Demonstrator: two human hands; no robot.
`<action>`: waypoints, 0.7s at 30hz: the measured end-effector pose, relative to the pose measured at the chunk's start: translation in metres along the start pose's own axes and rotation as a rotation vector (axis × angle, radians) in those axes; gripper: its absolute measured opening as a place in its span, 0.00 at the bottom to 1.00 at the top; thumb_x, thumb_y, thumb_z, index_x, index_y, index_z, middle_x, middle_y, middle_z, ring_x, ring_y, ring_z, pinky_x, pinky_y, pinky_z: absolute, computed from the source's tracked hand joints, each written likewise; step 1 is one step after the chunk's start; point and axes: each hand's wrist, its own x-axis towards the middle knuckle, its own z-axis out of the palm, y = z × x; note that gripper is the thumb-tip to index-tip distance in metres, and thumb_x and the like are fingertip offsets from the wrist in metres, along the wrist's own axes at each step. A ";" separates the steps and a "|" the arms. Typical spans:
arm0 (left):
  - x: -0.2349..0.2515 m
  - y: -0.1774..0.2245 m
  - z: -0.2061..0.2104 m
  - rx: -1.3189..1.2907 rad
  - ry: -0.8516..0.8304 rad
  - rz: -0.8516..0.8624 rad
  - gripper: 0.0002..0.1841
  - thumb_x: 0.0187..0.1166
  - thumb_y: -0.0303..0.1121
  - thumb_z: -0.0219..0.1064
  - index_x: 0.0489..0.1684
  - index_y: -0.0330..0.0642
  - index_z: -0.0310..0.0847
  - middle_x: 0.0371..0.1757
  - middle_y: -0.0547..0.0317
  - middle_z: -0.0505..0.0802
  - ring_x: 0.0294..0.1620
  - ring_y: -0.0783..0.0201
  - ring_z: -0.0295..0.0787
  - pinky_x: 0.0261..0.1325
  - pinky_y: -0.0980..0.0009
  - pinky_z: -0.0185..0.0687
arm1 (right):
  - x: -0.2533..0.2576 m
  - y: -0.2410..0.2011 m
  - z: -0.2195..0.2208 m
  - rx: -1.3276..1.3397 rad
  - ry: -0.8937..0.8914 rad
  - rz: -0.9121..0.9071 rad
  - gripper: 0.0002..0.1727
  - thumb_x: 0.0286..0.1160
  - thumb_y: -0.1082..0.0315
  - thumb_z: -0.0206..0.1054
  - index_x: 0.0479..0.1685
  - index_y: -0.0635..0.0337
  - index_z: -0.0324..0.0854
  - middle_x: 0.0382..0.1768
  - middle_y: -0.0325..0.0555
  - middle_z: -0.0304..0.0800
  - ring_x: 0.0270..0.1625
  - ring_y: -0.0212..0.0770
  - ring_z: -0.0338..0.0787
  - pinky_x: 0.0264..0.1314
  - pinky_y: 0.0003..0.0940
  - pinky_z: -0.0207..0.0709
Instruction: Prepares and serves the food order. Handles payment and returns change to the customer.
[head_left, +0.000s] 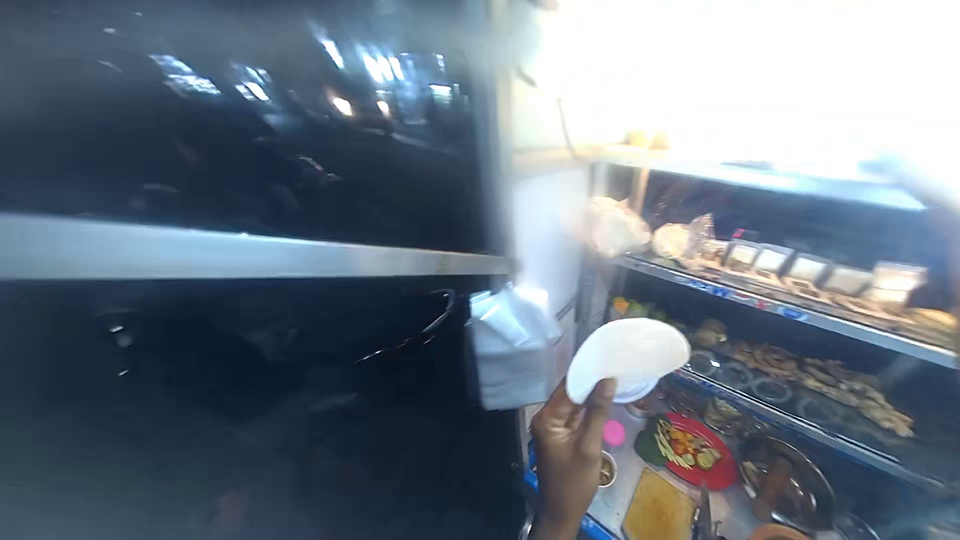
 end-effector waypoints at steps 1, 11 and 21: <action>-0.002 -0.001 0.000 0.018 0.005 -0.014 0.06 0.78 0.23 0.69 0.45 0.35 0.92 0.44 0.61 0.98 0.47 0.69 0.96 0.57 0.70 0.93 | 0.018 0.008 0.004 -0.056 -0.025 0.054 0.47 0.60 0.39 0.78 0.77 0.59 0.69 0.68 0.66 0.78 0.68 0.61 0.81 0.67 0.66 0.73; 0.002 0.000 -0.008 0.102 0.039 -0.128 0.06 0.78 0.22 0.68 0.42 0.32 0.91 0.41 0.58 0.98 0.44 0.70 0.96 0.55 0.75 0.92 | 0.114 0.070 0.081 -0.418 -0.470 0.332 0.41 0.77 0.35 0.65 0.55 0.74 0.85 0.59 0.76 0.85 0.66 0.73 0.83 0.67 0.78 0.67; 0.006 0.002 -0.012 -0.088 0.042 -0.247 0.07 0.81 0.25 0.66 0.42 0.31 0.90 0.41 0.53 0.97 0.46 0.64 0.96 0.60 0.66 0.91 | -0.154 -0.090 0.047 0.416 -0.304 -0.169 0.28 0.77 0.59 0.69 0.76 0.53 0.73 0.67 0.43 0.85 0.63 0.37 0.89 0.59 0.35 0.88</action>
